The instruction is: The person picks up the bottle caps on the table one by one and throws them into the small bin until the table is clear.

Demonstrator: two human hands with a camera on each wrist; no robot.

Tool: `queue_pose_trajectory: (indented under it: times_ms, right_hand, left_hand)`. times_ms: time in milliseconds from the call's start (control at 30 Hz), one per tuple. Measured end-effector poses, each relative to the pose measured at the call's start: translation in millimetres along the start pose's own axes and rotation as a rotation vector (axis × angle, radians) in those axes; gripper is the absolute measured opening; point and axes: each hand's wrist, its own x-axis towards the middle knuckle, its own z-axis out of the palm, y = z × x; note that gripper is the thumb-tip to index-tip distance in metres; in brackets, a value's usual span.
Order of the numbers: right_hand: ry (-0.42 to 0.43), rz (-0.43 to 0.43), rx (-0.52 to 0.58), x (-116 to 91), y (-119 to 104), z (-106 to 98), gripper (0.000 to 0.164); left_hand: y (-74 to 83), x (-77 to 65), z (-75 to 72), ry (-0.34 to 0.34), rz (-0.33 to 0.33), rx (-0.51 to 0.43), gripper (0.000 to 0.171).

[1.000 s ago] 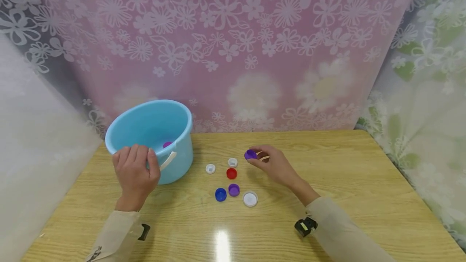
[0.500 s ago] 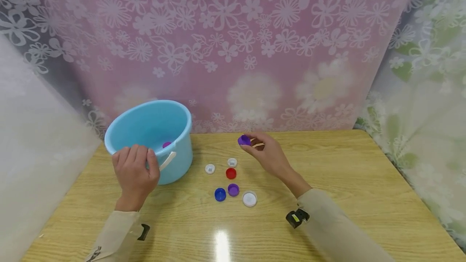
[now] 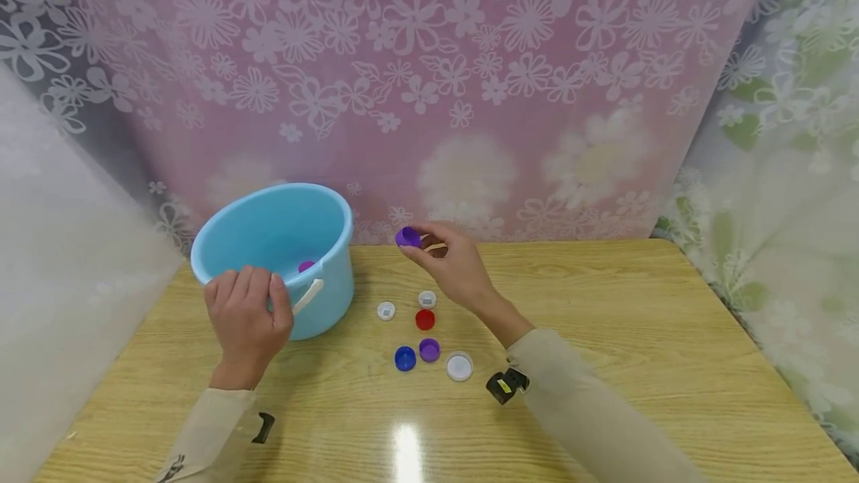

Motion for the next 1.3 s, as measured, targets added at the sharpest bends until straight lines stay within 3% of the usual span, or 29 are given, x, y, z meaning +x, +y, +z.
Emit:
queue_pose_trajectory:
  times_ms: [333, 700, 933, 1133, 1300]
  right_hand:
    - [-0.030, -0.037, 0.049, 18, -18, 23, 0.040]
    - [-0.062, -0.081, 0.093, 37, -35, 52, 0.038]
    - [-0.121, -0.047, 0.043, 38, -46, 67, 0.041]
    - [-0.119, -0.093, 0.006, 43, -50, 75, 0.041]
    - [-0.146, -0.082, -0.045, 46, -53, 83, 0.041]
  left_hand:
    - [-2.6, -1.0, -1.5, -0.037, 0.000, 0.007, 0.034]
    - [-2.8, 0.2, -1.3, -0.034, 0.006, 0.012, 0.034]
    - [-2.5, 0.6, -1.7, -0.036, 0.019, 0.006, 0.034]
    - [-3.0, 1.7, 0.5, -0.021, 0.038, 0.004, 0.035]
    - [-5.1, 0.9, 0.2, -0.019, 0.034, 0.011, 0.034]
